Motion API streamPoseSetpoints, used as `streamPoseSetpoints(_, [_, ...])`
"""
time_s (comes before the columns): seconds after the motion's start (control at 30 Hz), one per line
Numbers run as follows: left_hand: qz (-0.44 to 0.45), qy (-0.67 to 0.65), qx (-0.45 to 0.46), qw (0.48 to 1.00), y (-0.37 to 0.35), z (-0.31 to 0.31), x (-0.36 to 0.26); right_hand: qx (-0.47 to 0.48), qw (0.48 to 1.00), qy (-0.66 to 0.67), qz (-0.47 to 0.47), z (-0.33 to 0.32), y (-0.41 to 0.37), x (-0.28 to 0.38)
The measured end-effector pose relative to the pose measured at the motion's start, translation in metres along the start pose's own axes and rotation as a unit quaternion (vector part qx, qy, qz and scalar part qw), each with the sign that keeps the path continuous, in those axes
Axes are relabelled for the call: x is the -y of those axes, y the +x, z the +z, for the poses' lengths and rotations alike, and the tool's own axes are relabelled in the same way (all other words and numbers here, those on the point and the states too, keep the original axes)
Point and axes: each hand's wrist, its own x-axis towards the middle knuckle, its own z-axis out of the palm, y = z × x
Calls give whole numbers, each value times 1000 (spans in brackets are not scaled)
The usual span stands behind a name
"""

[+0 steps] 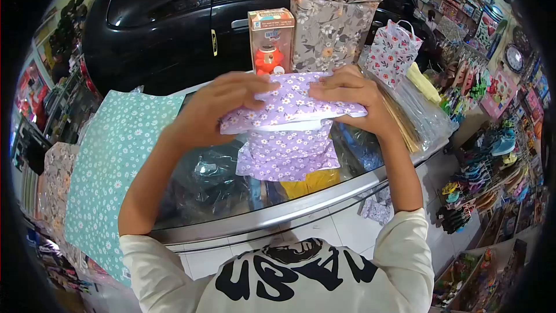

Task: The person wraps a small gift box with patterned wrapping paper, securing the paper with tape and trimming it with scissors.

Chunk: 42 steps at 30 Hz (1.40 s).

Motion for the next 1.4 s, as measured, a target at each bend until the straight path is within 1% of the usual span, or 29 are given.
streamPoseSetpoints(0.07, [-8,1,-15,1000,0,7,-1,-18,1000,-13,-12,2,0,2])
streamPoseSetpoints(0.17, [24,44,-10,999,-5,8,-2,-33,999,-4,-13,5,2,5])
streamPoseSetpoints(0.2, [11,40,-3,999,-4,5,-7,-41,999,0,-9,6,2,5])
streamPoseSetpoints(0.3, [-15,0,18,1000,-1,1,-11,-46,998,21,23,4,4,10])
streamPoseSetpoints(0.4, [-8,-63,-3,998,0,-2,3,-30,997,34,65,1,4,7])
streamPoseSetpoints(0.43, [-108,-94,12,990,0,-5,2,-49,988,85,122,1,6,11])
streamPoseSetpoints(0.47, [-208,-124,27,970,1,-9,-1,-69,972,135,178,0,9,18])
streamPoseSetpoints(0.5, [-304,-152,40,940,2,-13,-3,-88,951,184,232,-1,11,23])
streamPoseSetpoints(0.53, [-311,-178,23,933,6,-15,-6,-94,961,174,191,-2,7,14])
streamPoseSetpoints(0.6, [-325,-230,-11,917,15,-14,-13,-107,952,240,159,-6,7,14])
streamPoseSetpoints(0.63, [-323,-234,-19,917,16,-13,-13,-114,945,273,142,-7,7,14])
streamPoseSetpoints(0.73, [-326,-243,-37,913,18,-10,-13,-165,949,217,157,-10,-3,13])
streamPoseSetpoints(0.8, [-345,-248,-40,904,20,-10,-14,-147,939,225,213,-13,-3,16])
streamPoseSetpoints(0.9, [-414,-237,-5,879,28,-17,-18,-152,923,238,260,-15,0,19])
streamPoseSetpoints(0.93, [-363,-232,-51,901,26,-12,-13,-159,919,242,268,-14,3,19])
streamPoseSetpoints(1.0, [-256,-217,-142,931,23,2,-2,-195,918,244,243,-8,9,15])
streamPoseSetpoints(1.03, [-248,-205,-159,933,24,1,-4,-214,917,245,231,-6,11,13])
streamPoseSetpoints(1.1, [-233,-181,-195,935,29,-1,-11,-206,943,143,218,-7,13,15])
streamPoseSetpoints(1.13, [-263,-173,-191,930,27,1,-5,-200,952,92,210,-9,15,17])
streamPoseSetpoints(1.17, [-258,-166,-191,932,27,1,-6,-186,970,-36,155,-9,18,22])
streamPoseSetpoints(1.2, [-253,-160,-191,935,28,1,-6,-169,967,-163,96,-8,23,31])
streamPoseSetpoints(1.23, [-247,-154,-191,937,28,1,-6,-149,945,-288,36,-6,27,41])
streamPoseSetpoints(1.33, [-146,-14,-191,971,29,1,1,-46,936,-348,8,17,37,75])
streamPoseSetpoints(1.37, [-162,-30,-187,968,29,2,4,-14,930,-367,1,23,39,80])
streamPoseSetpoints(1.4, [-178,-45,-184,966,29,2,7,0,941,-339,21,27,37,75])
